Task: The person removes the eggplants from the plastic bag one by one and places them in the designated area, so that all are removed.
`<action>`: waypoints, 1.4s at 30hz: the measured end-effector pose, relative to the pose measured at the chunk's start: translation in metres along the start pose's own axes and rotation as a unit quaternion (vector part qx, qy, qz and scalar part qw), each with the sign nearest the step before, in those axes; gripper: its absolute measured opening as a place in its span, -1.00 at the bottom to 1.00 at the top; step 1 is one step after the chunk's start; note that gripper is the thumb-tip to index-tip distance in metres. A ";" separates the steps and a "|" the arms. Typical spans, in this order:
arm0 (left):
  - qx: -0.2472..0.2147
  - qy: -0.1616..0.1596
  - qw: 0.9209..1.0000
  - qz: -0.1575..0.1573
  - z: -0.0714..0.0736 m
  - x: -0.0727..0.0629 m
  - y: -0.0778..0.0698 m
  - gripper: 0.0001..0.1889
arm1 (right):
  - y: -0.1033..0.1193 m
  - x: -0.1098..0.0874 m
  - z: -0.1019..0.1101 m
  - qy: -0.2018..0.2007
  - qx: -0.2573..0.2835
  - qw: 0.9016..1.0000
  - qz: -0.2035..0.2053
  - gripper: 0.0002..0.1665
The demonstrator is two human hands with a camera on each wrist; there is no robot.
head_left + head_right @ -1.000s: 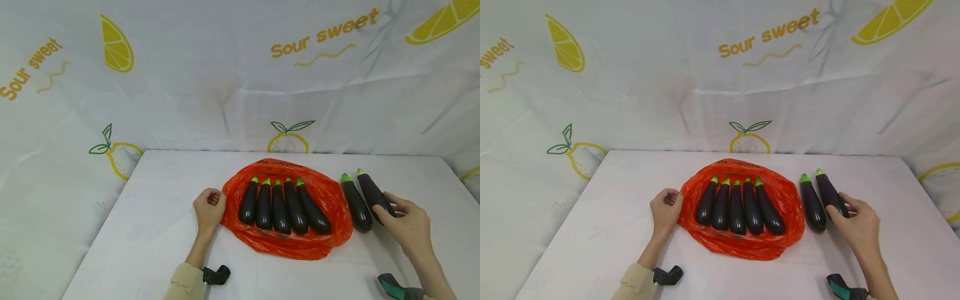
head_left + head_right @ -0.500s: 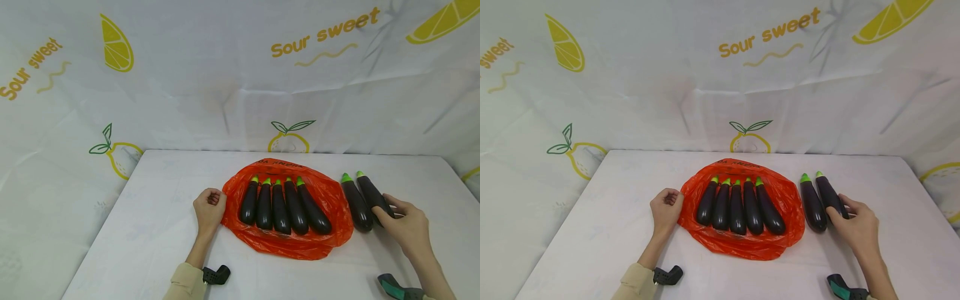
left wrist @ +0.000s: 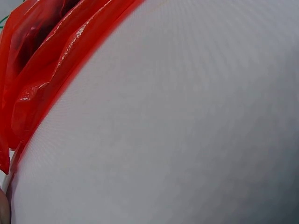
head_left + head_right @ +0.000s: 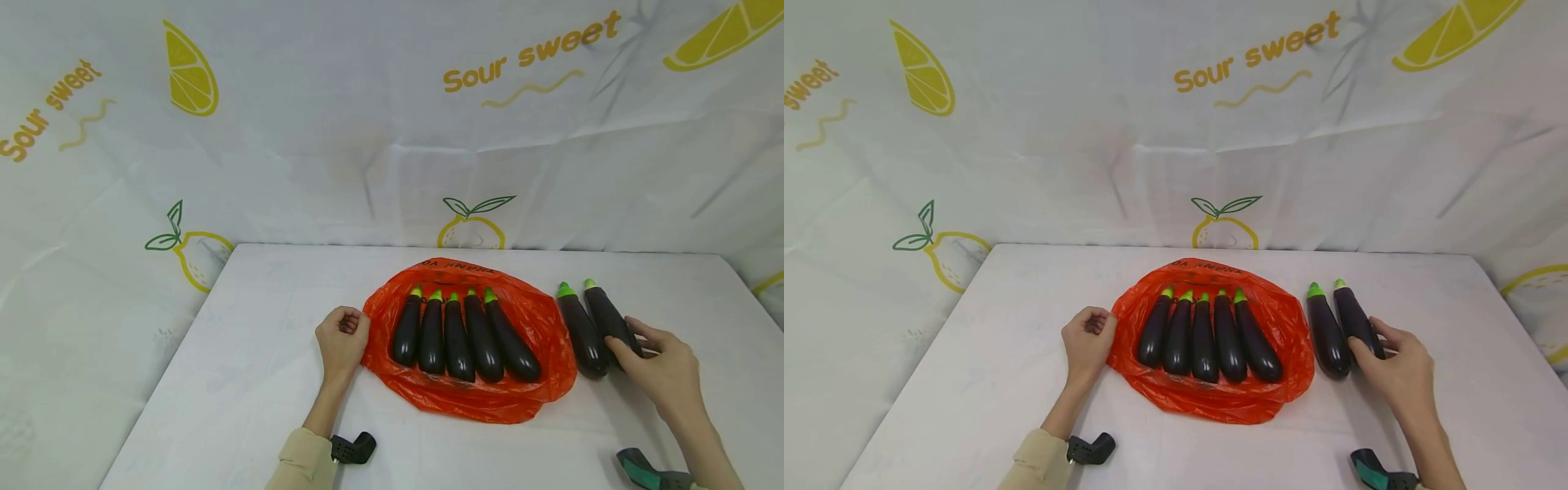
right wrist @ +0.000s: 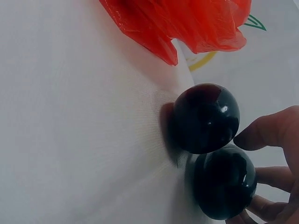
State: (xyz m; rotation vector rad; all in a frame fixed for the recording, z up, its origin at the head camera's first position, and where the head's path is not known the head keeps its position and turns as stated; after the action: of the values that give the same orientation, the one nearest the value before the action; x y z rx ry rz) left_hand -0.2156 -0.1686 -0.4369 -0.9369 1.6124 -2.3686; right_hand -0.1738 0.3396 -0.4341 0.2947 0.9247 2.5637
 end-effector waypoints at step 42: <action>-0.001 0.002 1.000 0.003 0.000 -0.001 0.000 -0.91 | 0.043 -0.019 0.032 -0.106 0.074 0.989 0.076 -0.46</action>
State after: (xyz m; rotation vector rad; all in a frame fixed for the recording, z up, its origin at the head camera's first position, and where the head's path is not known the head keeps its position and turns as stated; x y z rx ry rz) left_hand -0.2151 -0.1686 -0.4373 -0.9282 1.6172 -2.3668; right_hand -0.1593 0.3189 -0.3831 0.6906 1.0476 2.5395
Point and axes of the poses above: each hand's wrist, its own x-axis towards the middle knuckle, its own z-axis out of the back of the hand, y = z × x, the point moved 10 cm from there along x, towards the middle knuckle, and after that the axes turned 6 degrees about -y, right-handed, at the moved point
